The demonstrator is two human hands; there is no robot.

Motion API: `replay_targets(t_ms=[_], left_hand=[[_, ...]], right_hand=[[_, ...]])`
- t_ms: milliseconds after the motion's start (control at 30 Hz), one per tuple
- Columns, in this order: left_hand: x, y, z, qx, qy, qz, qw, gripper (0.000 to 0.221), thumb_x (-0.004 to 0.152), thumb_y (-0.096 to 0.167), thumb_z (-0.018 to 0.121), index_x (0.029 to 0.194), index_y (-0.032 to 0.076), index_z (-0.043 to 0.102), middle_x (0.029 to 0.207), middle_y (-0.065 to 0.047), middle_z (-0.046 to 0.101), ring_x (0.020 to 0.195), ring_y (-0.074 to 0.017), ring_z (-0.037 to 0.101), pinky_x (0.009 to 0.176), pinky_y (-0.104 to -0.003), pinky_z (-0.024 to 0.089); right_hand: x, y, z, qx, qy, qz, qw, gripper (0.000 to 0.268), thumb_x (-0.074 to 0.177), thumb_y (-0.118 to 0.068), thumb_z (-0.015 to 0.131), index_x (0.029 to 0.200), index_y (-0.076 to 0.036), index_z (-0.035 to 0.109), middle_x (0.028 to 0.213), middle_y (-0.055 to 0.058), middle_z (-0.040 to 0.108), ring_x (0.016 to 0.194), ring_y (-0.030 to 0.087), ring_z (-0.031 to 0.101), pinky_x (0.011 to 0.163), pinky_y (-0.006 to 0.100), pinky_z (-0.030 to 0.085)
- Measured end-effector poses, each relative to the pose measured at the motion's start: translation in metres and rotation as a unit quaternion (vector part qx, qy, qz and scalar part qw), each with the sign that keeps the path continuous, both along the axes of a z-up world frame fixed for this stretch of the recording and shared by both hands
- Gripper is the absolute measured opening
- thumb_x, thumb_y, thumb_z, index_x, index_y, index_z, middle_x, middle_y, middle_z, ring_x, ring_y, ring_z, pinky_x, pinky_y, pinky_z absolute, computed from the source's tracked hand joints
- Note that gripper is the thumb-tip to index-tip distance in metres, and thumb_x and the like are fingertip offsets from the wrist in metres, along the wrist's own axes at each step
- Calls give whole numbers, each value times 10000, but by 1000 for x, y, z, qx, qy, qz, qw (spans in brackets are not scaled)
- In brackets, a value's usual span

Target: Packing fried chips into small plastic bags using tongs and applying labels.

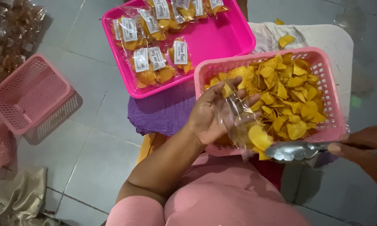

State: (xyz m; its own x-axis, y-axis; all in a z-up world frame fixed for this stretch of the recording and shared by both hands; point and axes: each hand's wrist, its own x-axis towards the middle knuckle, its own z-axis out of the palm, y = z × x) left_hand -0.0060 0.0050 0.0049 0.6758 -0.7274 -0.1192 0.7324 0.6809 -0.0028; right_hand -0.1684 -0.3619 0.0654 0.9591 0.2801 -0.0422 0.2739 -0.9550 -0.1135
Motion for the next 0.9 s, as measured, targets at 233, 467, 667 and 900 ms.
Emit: replay_targets(t_ms=[233,467,667,900], left_hand=[[-6,-11,3,6,16,64,998,272,1124,266,492,1252,65,623,1060,-158,735,1326,-444,560,1125,-679,398],[-10,-26,4,41,29,113,992,293,1099,305,543,1297,89,549,1022,-135,665,1319,-438,563,963,-601,560],[-9,-27,2,80,26,92,992,452,1090,464,512,1303,83,630,1369,-258,626,1325,-356,593,1063,-523,522],[-11,-27,8,81,8,83,993,441,1086,302,536,1485,133,452,1458,-198,574,1315,-405,574,1041,-509,531]], right_hand=[[25,40,45,-115,-146,255,949,637,856,-438,617,1447,-211,548,1280,144,653,1133,341,702,967,499,602],[38,85,34,-178,-232,166,942,617,767,-528,828,1315,-277,696,1283,41,780,1133,266,781,884,461,611],[46,104,41,-152,-252,157,943,347,942,-243,825,1280,-259,748,1250,48,772,1121,289,766,878,464,554],[50,112,29,-212,-255,89,939,487,850,-363,886,1315,-348,741,1310,-25,763,1166,228,770,944,432,465]])
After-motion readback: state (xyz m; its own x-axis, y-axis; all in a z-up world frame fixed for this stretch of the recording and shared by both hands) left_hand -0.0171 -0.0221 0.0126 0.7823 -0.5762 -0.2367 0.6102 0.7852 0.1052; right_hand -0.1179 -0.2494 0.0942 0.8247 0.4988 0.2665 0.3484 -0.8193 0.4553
